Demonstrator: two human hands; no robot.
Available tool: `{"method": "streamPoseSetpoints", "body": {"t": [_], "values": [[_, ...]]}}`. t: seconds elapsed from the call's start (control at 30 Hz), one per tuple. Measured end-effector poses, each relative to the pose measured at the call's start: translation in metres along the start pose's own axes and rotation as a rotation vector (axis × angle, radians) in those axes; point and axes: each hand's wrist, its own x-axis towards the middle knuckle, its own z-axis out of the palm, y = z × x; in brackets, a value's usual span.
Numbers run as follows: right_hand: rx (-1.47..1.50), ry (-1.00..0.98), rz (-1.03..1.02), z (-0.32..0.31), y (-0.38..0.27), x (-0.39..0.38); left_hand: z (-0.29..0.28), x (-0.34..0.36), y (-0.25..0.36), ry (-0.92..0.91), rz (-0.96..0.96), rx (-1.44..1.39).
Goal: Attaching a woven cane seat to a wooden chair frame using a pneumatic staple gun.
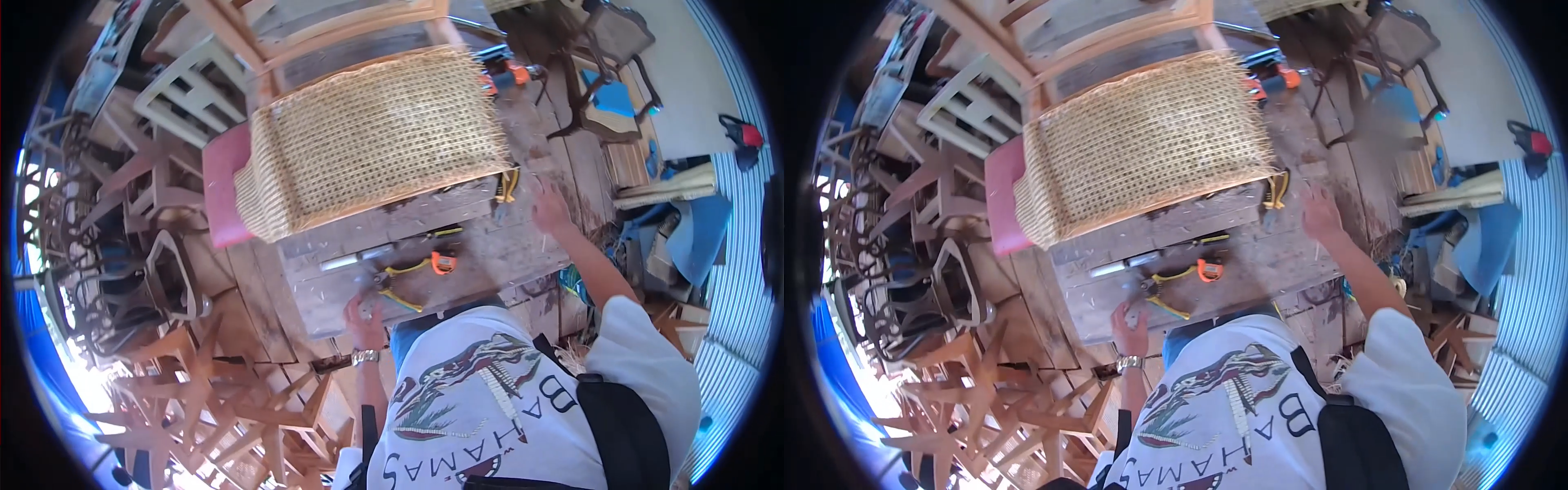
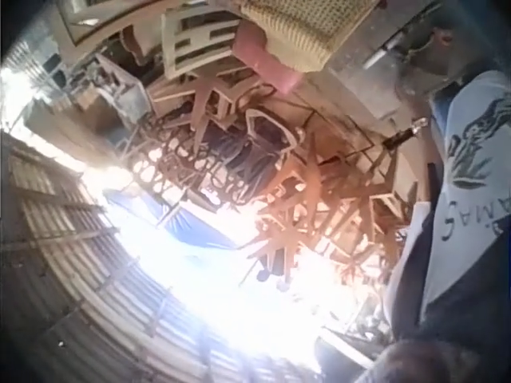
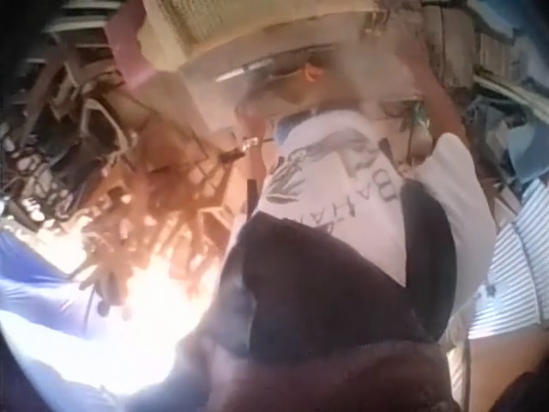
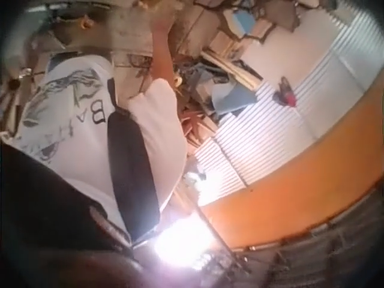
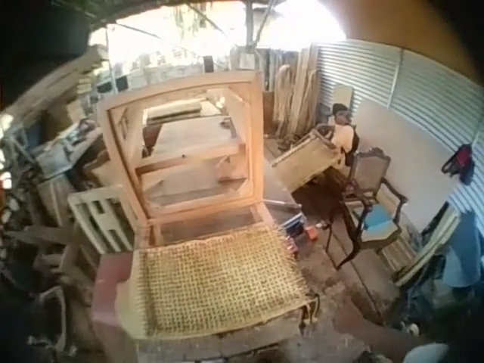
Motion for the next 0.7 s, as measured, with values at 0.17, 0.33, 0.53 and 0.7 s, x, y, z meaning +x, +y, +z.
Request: {"method": "streamPoseSetpoints", "body": {"t": [0.17,0.33,0.53,0.7], "values": [[0.199,0.179,0.138,-0.026,0.025,0.061,-0.003,-0.018,-0.008,0.117,-0.292,-0.037],[0.245,0.183,0.231,-0.036,0.058,0.1,0.0,-0.02,0.011,0.067,-0.372,0.025],[0.269,0.198,0.12,-0.038,0.067,0.139,0.016,-0.019,0.036,-0.029,-0.357,0.093],[0.27,0.111,0.0,-0.019,0.057,0.131,0.029,-0.007,0.069,-0.095,-0.45,0.07]]}}
